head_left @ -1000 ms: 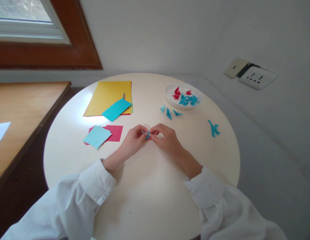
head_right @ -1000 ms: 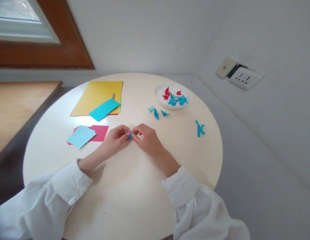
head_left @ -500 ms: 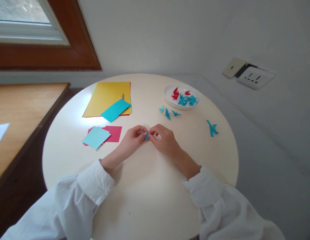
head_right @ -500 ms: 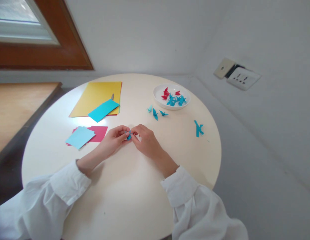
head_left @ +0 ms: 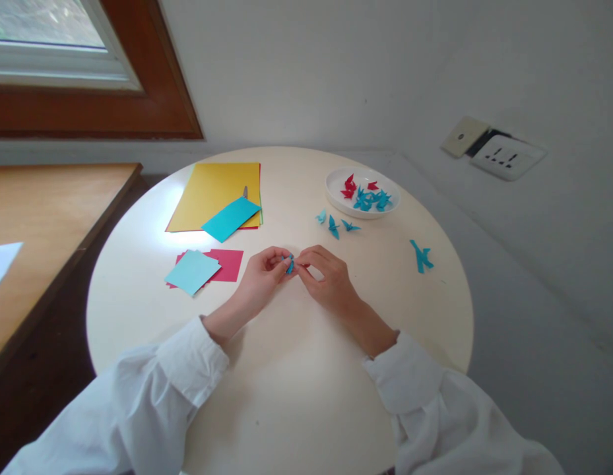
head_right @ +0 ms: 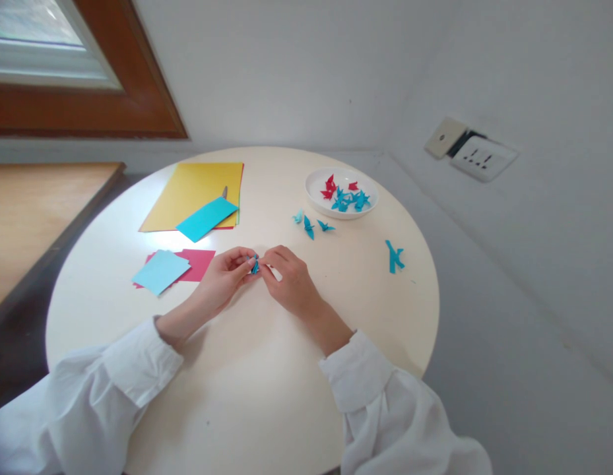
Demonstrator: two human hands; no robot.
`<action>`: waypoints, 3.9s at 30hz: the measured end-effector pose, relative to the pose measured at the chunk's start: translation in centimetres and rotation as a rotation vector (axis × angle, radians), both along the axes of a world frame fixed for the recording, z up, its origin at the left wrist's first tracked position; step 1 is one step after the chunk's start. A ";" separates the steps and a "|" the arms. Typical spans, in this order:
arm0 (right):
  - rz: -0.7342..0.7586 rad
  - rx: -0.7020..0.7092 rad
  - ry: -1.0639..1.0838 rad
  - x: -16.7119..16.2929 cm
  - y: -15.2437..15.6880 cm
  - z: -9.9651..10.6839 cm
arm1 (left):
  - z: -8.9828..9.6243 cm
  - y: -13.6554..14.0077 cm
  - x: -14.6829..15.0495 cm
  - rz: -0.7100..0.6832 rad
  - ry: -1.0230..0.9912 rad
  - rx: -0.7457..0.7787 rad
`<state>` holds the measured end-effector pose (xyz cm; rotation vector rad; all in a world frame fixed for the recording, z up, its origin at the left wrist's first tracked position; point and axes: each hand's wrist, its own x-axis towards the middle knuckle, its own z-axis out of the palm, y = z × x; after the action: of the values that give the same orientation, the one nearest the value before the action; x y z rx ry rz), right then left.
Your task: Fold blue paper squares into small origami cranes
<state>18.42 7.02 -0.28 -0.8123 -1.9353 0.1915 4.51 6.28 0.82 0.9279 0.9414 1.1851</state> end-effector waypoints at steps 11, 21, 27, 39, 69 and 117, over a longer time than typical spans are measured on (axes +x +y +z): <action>-0.059 0.084 0.038 -0.5 -0.1 0.0 | 0.1 -0.4 0.0 0.076 -0.012 0.037; -0.068 0.050 0.057 -0.6 -0.3 0.1 | -0.2 -0.3 0.0 0.061 -0.003 0.091; -0.085 -0.075 0.088 -0.9 -0.5 0.2 | 0.0 -0.4 0.1 0.082 0.006 0.129; -0.108 -0.148 0.113 -1.4 -0.5 0.2 | 0.2 -0.3 0.3 0.129 0.074 0.202; -0.065 -0.014 0.042 -0.7 -1.0 0.4 | 0.4 -0.4 -0.1 0.040 -0.125 0.039; 0.075 -0.591 0.260 -1.4 -0.9 0.2 | -0.3 -0.4 -0.3 0.000 0.037 0.229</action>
<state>17.02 6.10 -0.06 -1.0324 -1.6727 0.9005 4.19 5.90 0.52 1.1354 0.8465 1.2980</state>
